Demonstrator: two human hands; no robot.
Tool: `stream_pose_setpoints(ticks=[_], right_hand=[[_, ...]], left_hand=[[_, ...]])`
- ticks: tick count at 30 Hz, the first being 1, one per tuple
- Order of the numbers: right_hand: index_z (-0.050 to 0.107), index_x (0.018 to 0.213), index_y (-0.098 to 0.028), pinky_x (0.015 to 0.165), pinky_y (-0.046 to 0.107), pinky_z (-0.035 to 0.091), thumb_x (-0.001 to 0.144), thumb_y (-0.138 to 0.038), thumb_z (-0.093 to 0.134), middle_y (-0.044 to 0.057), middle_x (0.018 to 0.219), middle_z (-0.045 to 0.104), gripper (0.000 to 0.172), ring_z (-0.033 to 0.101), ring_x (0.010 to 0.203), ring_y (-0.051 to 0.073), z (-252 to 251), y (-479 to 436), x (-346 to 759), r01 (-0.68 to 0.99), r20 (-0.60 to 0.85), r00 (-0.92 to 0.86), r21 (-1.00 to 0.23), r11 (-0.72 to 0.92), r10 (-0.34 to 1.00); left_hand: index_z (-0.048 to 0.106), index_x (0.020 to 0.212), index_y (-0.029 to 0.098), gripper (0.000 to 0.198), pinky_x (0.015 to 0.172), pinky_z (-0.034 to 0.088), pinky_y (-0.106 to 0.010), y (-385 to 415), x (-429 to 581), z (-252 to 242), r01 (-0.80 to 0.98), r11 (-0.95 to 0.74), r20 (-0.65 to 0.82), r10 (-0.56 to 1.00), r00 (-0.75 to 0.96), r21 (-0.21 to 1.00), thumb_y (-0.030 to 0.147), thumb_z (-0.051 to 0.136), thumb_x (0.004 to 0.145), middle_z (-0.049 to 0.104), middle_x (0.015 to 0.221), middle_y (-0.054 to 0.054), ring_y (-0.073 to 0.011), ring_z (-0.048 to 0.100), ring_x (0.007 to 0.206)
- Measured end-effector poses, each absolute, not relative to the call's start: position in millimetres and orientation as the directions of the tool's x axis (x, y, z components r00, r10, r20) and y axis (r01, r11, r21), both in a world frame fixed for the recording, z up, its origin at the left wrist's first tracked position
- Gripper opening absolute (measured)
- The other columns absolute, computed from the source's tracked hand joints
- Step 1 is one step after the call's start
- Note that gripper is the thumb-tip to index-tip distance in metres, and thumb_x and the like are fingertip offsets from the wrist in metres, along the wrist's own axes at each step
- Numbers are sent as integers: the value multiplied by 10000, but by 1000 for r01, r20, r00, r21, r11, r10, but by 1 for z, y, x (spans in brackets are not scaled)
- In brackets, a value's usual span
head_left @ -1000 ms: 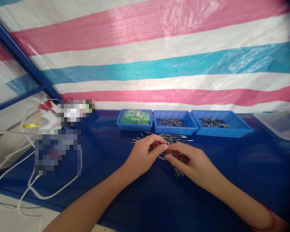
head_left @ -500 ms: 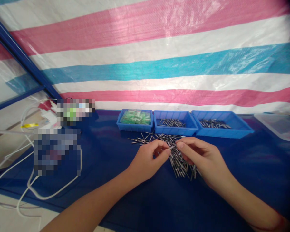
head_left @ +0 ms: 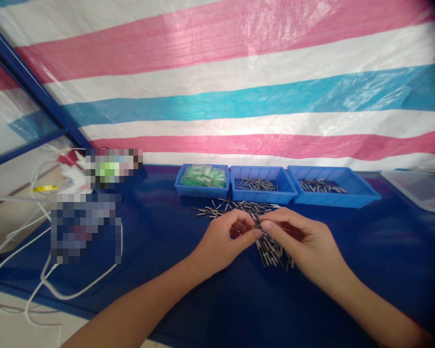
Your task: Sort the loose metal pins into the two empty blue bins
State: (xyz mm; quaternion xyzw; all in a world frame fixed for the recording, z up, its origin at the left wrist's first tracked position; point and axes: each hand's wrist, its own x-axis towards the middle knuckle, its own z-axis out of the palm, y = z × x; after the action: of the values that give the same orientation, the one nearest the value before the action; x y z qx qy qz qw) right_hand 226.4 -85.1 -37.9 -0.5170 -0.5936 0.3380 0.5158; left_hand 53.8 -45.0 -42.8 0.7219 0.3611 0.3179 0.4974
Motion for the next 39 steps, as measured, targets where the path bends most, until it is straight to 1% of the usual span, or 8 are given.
stream_pose_setpoints(ticks=[9,12,15,18,21,26,31,39], right_hand=[[690,888,-242,638,310,479,884,-315,550,55,831,656,158,607,740,189,-41,-84,230,550,364,-155,-741,387,918],[681,810,-228,569,285,443,870,-362,560,32,733,623,190,561,646,163,-43,-83,228,481,292,-86,-825,296,953],[676,826,-207,465,252,365,832,-435,595,-12,597,527,242,462,517,118,-45,-75,235,244,146,170,-964,102,974],[671,842,-190,413,239,285,780,-443,656,-26,598,459,260,379,483,91,-43,-63,255,-72,33,397,-995,67,917],[669,795,-210,406,266,281,725,-392,712,-5,646,470,199,366,489,96,-41,-50,283,-203,-28,518,-975,91,855],[657,771,-263,382,330,251,748,-429,657,20,597,500,167,345,427,127,-43,-40,317,-250,-119,534,-968,22,837],[661,813,-220,359,282,269,723,-403,675,-10,637,507,205,387,411,87,-41,-44,301,-326,-198,483,-945,-35,853],[649,888,-191,381,214,296,769,-439,649,-23,711,536,275,467,455,72,-44,-61,256,-98,-85,335,-994,-55,938]], left_hand=[[591,889,169,199,719,505,-249,-42,49,-36,202,-335,221,871,438,920,355,625,827,610,893,-26,-136,596,800],[600,976,174,245,687,496,-244,-42,48,-35,255,-366,225,864,450,895,369,626,831,620,913,-27,-132,600,779],[589,1098,180,331,728,487,-270,-38,44,-33,389,-458,251,843,477,800,377,629,835,633,960,-36,-141,593,796],[617,1093,184,279,875,448,-335,-32,36,-34,534,-601,274,776,568,595,355,579,877,633,1044,-53,-184,567,939],[636,1101,200,264,893,419,-366,-27,31,-39,635,-670,238,736,633,384,341,551,895,614,1124,-59,-212,531,1000],[673,1036,234,238,778,387,-334,-24,30,-43,687,-690,154,722,674,229,331,476,944,617,1100,-45,-198,531,957],[687,968,238,239,768,350,-321,-23,30,-39,666,-720,159,693,703,196,353,479,947,619,1084,-34,-186,533,939],[673,994,239,220,773,338,-303,-18,25,-38,558,-800,164,595,787,222,398,547,907,613,1089,-33,-174,546,947]])
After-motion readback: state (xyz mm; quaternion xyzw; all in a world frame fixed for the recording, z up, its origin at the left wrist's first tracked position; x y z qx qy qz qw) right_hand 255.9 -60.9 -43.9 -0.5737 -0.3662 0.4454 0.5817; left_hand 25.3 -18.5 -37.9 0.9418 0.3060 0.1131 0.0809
